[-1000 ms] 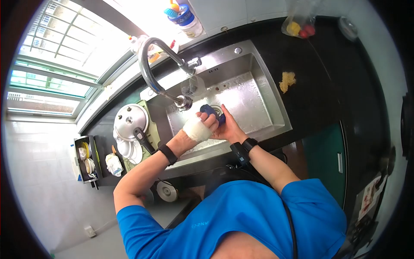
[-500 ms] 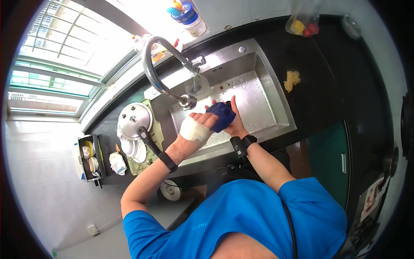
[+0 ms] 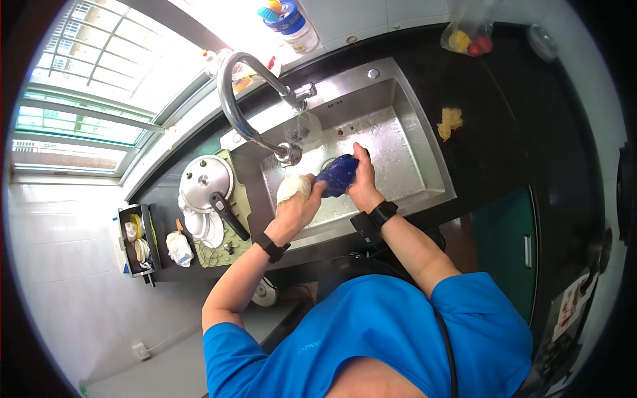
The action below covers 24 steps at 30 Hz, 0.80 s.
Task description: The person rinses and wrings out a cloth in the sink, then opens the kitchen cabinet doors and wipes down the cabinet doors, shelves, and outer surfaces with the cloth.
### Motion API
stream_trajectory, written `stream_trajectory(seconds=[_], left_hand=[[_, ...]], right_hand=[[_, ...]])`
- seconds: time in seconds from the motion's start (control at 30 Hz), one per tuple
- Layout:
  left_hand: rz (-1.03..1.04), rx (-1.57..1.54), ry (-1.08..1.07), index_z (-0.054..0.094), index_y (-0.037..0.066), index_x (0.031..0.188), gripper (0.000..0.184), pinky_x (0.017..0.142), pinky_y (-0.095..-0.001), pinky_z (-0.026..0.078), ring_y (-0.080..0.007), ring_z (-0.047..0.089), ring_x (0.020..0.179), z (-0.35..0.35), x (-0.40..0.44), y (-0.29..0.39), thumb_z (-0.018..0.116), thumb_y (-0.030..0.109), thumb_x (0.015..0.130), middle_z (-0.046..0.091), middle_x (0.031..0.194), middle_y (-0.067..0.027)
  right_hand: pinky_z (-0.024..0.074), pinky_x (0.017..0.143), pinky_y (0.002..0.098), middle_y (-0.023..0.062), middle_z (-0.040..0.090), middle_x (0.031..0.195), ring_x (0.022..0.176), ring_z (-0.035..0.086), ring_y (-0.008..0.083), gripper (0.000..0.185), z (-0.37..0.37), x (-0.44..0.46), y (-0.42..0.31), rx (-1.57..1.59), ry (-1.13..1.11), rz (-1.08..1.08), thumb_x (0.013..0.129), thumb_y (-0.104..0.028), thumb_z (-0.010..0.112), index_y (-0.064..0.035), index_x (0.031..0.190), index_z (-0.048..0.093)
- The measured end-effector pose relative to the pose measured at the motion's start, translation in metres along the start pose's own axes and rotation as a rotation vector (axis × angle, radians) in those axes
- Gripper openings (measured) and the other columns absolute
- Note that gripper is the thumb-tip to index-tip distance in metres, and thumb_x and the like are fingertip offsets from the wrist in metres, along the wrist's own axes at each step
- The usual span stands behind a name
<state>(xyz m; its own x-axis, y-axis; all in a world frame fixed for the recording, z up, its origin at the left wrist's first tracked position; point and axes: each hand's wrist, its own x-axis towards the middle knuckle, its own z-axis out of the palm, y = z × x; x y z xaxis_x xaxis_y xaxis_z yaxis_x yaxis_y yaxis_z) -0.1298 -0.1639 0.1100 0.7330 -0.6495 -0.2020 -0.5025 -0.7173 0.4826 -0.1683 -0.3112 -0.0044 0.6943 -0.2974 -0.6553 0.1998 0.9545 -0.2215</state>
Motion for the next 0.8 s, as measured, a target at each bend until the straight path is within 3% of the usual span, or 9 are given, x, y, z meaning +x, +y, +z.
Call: stream_trajectory(seconds=[0.1,0.23,0.3,0.43,0.5,0.6,0.8], left_hand=[[-0.112,-0.071,-0.059,0.066,-0.003,0.093,0.041,0.07,-0.0455,0.049,-0.0358,0.066,0.073,0.002,0.003,0.001,0.056,0.036,0.097,0.064,0.073,-0.0191],[-0.22,-0.143,-0.185,0.069,-0.001,0.093,0.041,0.075,-0.0435,0.051,-0.0347,0.068,0.079,0.012,0.015,-0.015,0.057,0.038,0.094,0.067,0.076,-0.0202],[-0.281,-0.186,-0.236,0.071,-0.001,0.09,0.041,0.073,-0.0395,0.051,-0.0267,0.069,0.074,0.019,0.02,-0.022,0.058,0.038,0.093,0.067,0.071,-0.0163],[-0.312,-0.245,-0.268,0.072,-0.001,0.09,0.043,0.071,-0.0371,0.051,-0.0213,0.068,0.069,0.024,0.024,-0.028,0.058,0.039,0.092,0.068,0.069,-0.0128],[-0.34,-0.254,-0.32,0.07,-0.001,0.088,0.039,0.063,-0.032,0.048,-0.0142,0.063,0.062,0.026,0.025,-0.033,0.058,0.035,0.095,0.067,0.069,-0.0065],[-0.362,-0.279,-0.347,0.072,0.0,0.088,0.042,0.068,-0.0352,0.05,-0.0198,0.066,0.065,0.032,0.026,-0.038,0.057,0.039,0.092,0.068,0.068,-0.0095],[-0.384,-0.351,-0.369,0.073,0.001,0.088,0.042,0.069,-0.0338,0.048,-0.0175,0.064,0.065,0.045,0.026,-0.053,0.057,0.039,0.092,0.067,0.066,-0.007]], right_hand=[[0.0525,0.066,0.0375,0.0,0.053,0.083,0.077,0.06,0.0168,0.025,-0.011,0.024,0.009,0.016,0.058,-0.058,0.092,-0.038,0.068,-0.017,0.09,0.055],[0.053,0.063,0.0349,-0.0003,0.055,0.08,0.068,0.057,0.0151,0.031,-0.016,0.031,0.011,-0.1,0.085,-0.14,0.087,-0.04,0.073,-0.0137,0.087,0.057],[0.0522,0.062,0.0344,0.0004,0.054,0.078,0.066,0.056,0.0155,0.032,-0.011,0.021,0.006,-0.145,0.109,-0.157,0.087,-0.04,0.073,-0.0114,0.086,0.058],[0.0493,0.059,0.0324,0.0019,0.056,0.074,0.062,0.055,0.0146,0.032,-0.015,0.02,0.006,-0.221,0.064,-0.191,0.086,-0.038,0.072,-0.0093,0.081,0.058],[0.0483,0.057,0.032,0.0023,0.056,0.073,0.061,0.054,0.0143,0.032,-0.019,0.02,0.01,-0.252,0.051,-0.2,0.086,-0.037,0.071,-0.0091,0.079,0.058],[0.0458,0.055,0.0328,0.0024,0.053,0.07,0.06,0.053,0.0142,0.032,-0.02,0.019,0.013,-0.282,0.073,-0.209,0.088,-0.033,0.066,-0.0065,0.073,0.056],[0.0432,0.055,0.0306,0.0004,0.052,0.065,0.055,0.049,0.0124,0.032,-0.021,0.015,0.014,-0.401,0.017,-0.256,0.089,-0.028,0.065,-0.0075,0.068,0.054]])
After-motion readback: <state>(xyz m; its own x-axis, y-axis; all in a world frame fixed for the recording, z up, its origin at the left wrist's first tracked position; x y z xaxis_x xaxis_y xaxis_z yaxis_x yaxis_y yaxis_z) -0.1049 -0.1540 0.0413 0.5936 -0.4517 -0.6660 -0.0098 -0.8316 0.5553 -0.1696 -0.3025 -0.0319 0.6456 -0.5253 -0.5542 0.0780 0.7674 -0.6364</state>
